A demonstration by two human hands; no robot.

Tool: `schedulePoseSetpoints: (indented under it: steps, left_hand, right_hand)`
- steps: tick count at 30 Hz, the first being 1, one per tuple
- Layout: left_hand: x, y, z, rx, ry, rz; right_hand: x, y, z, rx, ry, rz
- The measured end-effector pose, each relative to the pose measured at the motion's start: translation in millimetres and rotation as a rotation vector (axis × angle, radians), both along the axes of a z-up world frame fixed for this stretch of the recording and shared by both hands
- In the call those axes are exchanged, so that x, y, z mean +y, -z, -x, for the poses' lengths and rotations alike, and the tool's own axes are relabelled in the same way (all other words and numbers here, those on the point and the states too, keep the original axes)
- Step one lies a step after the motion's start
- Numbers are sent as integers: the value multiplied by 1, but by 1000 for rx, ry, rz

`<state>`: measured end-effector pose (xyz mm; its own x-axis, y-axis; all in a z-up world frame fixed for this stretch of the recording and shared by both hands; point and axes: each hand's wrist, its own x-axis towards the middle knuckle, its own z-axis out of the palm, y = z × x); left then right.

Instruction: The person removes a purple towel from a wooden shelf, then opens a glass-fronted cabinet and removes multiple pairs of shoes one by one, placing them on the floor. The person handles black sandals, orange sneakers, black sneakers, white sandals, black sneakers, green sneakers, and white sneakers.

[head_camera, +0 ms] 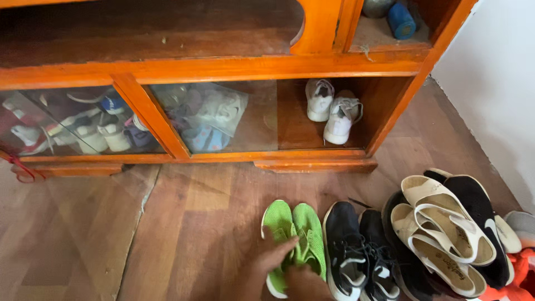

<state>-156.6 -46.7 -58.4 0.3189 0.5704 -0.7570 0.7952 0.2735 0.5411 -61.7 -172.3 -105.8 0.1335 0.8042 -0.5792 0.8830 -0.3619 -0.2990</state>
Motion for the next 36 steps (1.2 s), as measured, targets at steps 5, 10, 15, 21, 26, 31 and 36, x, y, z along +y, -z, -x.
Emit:
schedulePoseSetpoints:
  steps: [5, 10, 15, 21, 26, 31, 36]
  left_hand:
    - [27, -9, -7, 41, 317, -64]
    - [74, -67, -41, 48, 66, -452]
    - [125, -165, -79, -119, 361, -1218]
    - [144, -224, -133, 93, 836, -1246]
    - [174, -237, -147, 212, 979, -1376]
    - [191, -238, -142, 291, 1156, -1443]
    - [205, -229, -146, 177, 1091, -1487]
  right_hand:
    - [10, -41, -24, 144, -129, 116]
    - [49, -103, -63, 189, -52, 58]
    - [123, -143, -131, -125, 83, -188]
    - [184, -164, -212, -253, 360, -399]
    - [240, -165, -246, -271, 266, -512]
    - [280, -172, -271, -172, 335, -208]
    - [322, -171, -285, -259, 392, -120]
